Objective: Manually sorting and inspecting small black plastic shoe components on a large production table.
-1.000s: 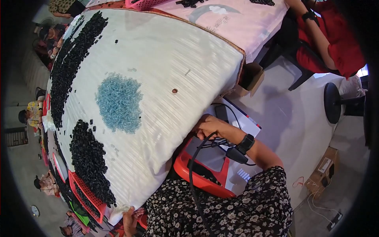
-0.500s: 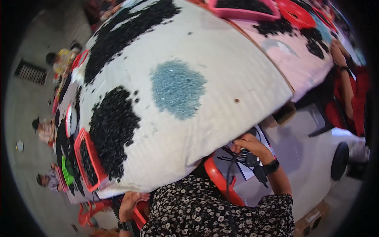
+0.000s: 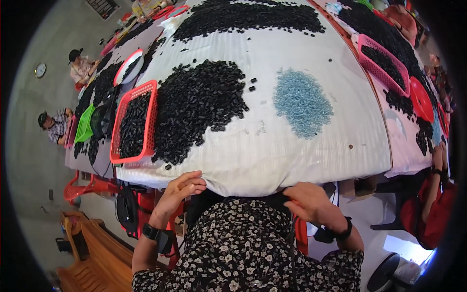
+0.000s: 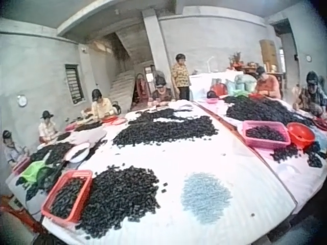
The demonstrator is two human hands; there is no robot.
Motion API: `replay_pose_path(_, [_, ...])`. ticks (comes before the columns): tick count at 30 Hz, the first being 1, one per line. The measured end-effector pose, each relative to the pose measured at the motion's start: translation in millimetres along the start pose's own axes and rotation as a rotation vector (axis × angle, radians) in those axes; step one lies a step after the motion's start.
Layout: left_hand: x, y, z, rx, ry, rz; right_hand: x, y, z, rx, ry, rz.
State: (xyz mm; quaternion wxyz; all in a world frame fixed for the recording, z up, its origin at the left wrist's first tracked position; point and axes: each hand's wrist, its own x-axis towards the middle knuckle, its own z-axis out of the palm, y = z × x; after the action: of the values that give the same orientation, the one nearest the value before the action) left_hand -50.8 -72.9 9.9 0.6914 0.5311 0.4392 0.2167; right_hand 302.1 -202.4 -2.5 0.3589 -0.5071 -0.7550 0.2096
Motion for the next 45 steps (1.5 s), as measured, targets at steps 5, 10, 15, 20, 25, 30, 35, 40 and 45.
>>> replay_pose_path(5, [-10.3, -7.1, -9.7, -0.001, -0.069, -0.035, 54.8, 0.4, 41.6, -0.253, -0.315, -0.221])
replay_pose_path(10, [-22.1, -16.1, -20.8, -0.067, -0.098, -0.065, 77.5, -1.0, 49.1, -0.214, -0.405, -0.18])
replay_pose_path(15, [-13.9, -32.5, -25.0, -0.122, -0.105, -0.073, 84.0, 4.3, 48.3, -0.093, -0.456, -0.001])
replay_pose_path(20, [-4.0, -42.3, -36.5, -0.143, -0.187, -0.037, 90.6, 0.9, 44.7, -0.025, -0.471, 0.105])
replay_pose_path(25, [-2.5, -43.0, -42.5, -0.194, -0.201, -0.064, 96.0, 1.4, 42.9, 0.044, -0.465, 0.211])
replay_pose_path(30, [-3.4, -36.1, -46.0, -0.22, -0.177, -0.052, 102.7, 0.9, 35.0, 0.111, -0.504, 0.333])
replay_pose_path(35, [-11.8, -16.4, -48.6, -0.199, -0.186, -0.032, 122.2, -1.8, 10.4, -0.018, -0.551, 0.176])
replay_pose_path(40, [-4.8, -20.2, -37.1, 0.023, -0.396, -0.063, 148.7, -12.4, -32.0, -0.14, -0.351, 0.182])
replay_pose_path(45, [15.4, -5.5, -22.2, 0.196, -0.53, -0.082, 140.5, -6.7, -54.7, -0.186, -0.289, 0.263])
